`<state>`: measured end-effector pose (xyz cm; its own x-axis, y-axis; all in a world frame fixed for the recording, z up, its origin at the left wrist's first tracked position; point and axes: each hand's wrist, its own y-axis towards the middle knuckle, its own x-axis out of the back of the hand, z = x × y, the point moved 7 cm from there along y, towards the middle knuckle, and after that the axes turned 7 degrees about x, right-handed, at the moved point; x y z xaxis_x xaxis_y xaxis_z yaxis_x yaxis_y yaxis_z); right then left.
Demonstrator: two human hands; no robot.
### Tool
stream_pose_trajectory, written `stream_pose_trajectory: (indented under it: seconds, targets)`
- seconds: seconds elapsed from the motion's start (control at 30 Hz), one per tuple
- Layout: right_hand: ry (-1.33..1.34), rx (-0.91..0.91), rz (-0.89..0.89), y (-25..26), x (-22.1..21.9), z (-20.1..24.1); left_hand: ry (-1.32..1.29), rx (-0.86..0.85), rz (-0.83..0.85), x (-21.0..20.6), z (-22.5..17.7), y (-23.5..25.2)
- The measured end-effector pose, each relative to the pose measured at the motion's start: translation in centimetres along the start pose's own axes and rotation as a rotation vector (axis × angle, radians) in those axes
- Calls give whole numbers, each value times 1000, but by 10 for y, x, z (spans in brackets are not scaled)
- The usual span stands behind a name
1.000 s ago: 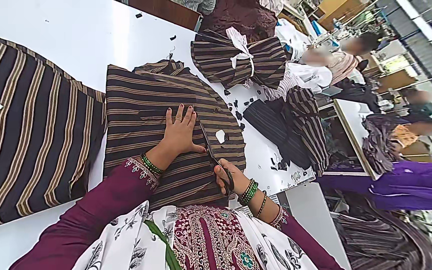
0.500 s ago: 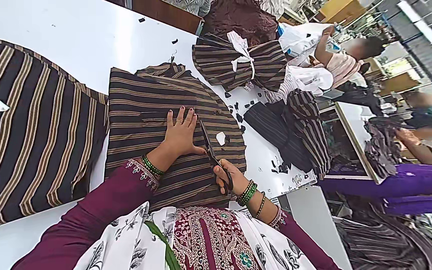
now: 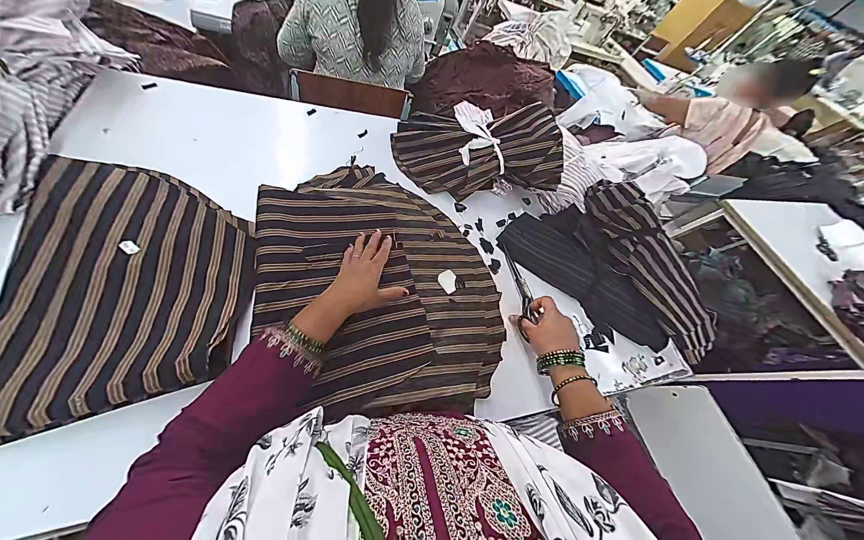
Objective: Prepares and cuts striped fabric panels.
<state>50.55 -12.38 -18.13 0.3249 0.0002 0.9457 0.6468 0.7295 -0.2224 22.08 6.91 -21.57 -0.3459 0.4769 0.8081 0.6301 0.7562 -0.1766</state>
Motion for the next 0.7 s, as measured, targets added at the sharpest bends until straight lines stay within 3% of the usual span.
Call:
stream_pose_trajectory:
  seconds: [0.1,0.2,0.4,0.47,0.6,0.63,0.7]
  targets:
    - [-18,41,18,8,3,-7,21,-117,98,1,-24,-67]
    - [-64,191,72,12,3,6,143,-123,232,-35,-34,-123]
    - [71,733,71,5,-23,120,-22,-226,-406,-41,-18,-142]
    - [-54,724,84,7,-41,144,-100,-170,-476,-34,-14,-146]
    - [-101,652,70,26,-40,157,-492,162,-508,-7,15,-142]
    - [-7,632,70,25,-34,152,-571,190,-533,-3,20,-143]
    - [261,633,-51,11,-13,132,-539,56,-554,5,4,-149]
